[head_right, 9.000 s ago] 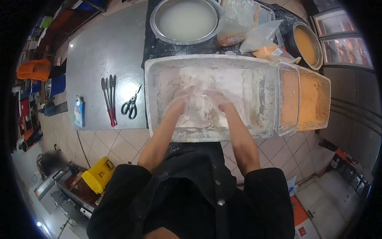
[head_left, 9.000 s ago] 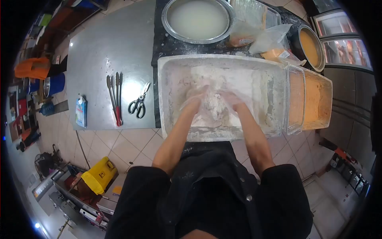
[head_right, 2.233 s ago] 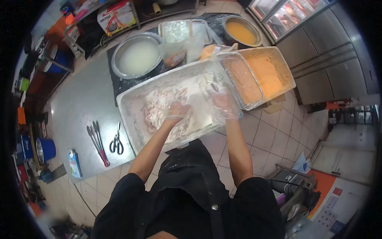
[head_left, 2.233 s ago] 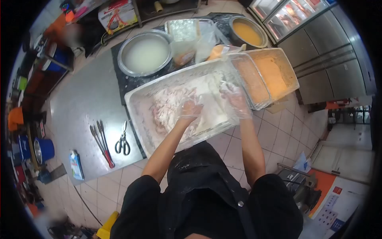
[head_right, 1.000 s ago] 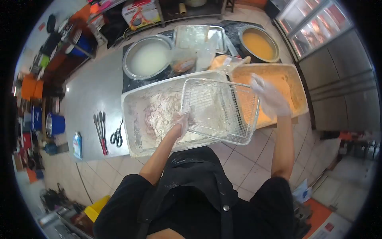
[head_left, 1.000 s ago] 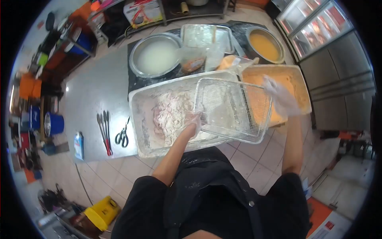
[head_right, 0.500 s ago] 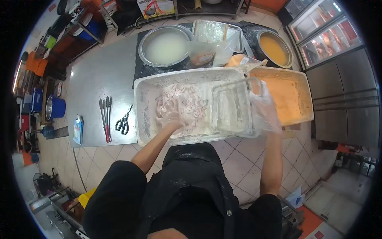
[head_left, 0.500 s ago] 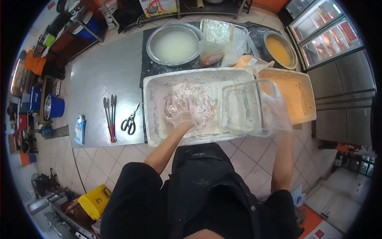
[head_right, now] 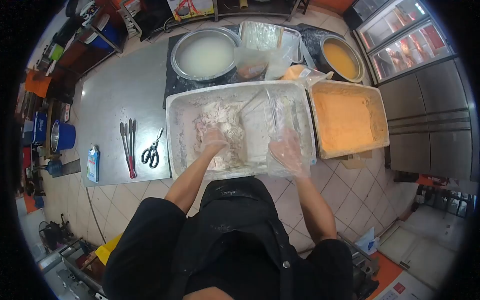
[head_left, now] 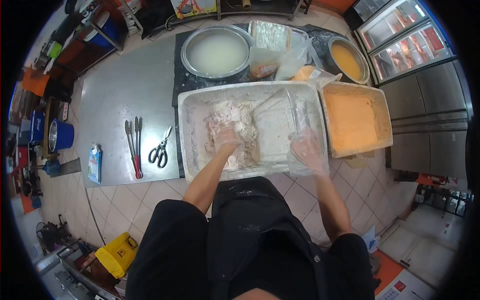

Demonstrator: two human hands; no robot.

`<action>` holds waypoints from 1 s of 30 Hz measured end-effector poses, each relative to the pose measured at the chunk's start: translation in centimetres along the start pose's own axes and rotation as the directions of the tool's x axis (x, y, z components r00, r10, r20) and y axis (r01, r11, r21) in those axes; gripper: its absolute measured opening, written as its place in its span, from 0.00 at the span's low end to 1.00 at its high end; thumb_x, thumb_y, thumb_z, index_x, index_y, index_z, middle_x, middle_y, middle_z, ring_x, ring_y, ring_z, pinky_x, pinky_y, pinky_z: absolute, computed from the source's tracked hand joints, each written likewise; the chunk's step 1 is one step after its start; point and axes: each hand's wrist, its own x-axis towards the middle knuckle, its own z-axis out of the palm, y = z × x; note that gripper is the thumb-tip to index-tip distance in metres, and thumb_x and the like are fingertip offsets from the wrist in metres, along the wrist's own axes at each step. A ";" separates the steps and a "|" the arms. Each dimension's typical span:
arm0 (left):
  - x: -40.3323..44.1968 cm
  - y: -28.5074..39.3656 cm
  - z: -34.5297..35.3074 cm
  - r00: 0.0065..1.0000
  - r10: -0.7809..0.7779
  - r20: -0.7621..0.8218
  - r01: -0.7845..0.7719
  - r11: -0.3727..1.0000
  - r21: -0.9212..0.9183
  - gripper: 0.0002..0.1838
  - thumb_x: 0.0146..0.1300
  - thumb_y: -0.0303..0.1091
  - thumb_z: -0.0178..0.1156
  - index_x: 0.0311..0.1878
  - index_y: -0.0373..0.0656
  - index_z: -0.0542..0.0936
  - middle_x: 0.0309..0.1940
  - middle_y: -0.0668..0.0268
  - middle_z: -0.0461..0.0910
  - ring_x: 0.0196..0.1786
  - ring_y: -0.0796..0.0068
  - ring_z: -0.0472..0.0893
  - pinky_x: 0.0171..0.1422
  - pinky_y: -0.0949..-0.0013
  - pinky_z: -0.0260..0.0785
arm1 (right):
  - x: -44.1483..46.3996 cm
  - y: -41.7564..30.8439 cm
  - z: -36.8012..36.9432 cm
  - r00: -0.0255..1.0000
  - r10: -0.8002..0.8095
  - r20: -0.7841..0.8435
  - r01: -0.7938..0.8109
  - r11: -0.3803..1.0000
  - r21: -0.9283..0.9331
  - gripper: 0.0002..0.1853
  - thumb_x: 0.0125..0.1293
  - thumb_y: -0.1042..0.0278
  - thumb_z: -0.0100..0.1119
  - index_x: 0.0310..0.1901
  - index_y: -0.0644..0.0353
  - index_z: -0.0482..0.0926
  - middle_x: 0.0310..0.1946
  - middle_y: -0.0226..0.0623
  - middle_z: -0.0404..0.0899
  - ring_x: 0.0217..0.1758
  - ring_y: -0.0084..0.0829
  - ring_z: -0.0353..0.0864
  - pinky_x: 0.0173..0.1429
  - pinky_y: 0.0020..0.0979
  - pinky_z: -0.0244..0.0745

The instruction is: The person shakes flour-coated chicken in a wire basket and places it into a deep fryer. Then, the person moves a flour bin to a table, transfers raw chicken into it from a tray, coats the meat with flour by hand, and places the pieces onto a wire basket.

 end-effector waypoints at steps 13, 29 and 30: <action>-9.6 10.8 -13.1 0.934 0.350 0.072 -0.238 0.760 -0.604 0.36 0.52 0.54 0.60 0.60 0.40 0.70 0.48 0.48 0.78 0.52 0.54 0.77 0.56 0.61 0.67 | -1.9 4.7 -3.4 0.562 0.603 0.567 -0.615 -0.154 0.773 0.32 0.61 0.83 0.45 0.69 0.54 0.58 0.58 0.37 0.70 0.32 0.25 0.77 0.32 0.28 0.75; -8.8 -1.6 -9.6 0.963 0.096 0.251 0.268 -0.428 -0.863 0.35 0.68 0.64 0.33 0.64 0.46 0.67 0.54 0.61 0.74 0.47 0.63 0.75 0.49 0.58 0.71 | -0.3 4.2 -1.3 0.499 0.513 0.699 -0.694 -0.246 0.677 0.31 0.61 0.78 0.53 0.67 0.54 0.60 0.45 0.44 0.75 0.32 0.30 0.80 0.28 0.29 0.76; -9.5 -0.4 -11.0 0.967 0.094 0.238 0.253 -0.492 -0.833 0.35 0.68 0.64 0.34 0.64 0.46 0.67 0.53 0.61 0.75 0.45 0.63 0.77 0.49 0.58 0.72 | -0.2 3.7 -0.7 0.507 0.500 0.702 -0.687 -0.256 0.680 0.32 0.61 0.77 0.54 0.67 0.54 0.60 0.44 0.44 0.76 0.32 0.30 0.80 0.27 0.29 0.76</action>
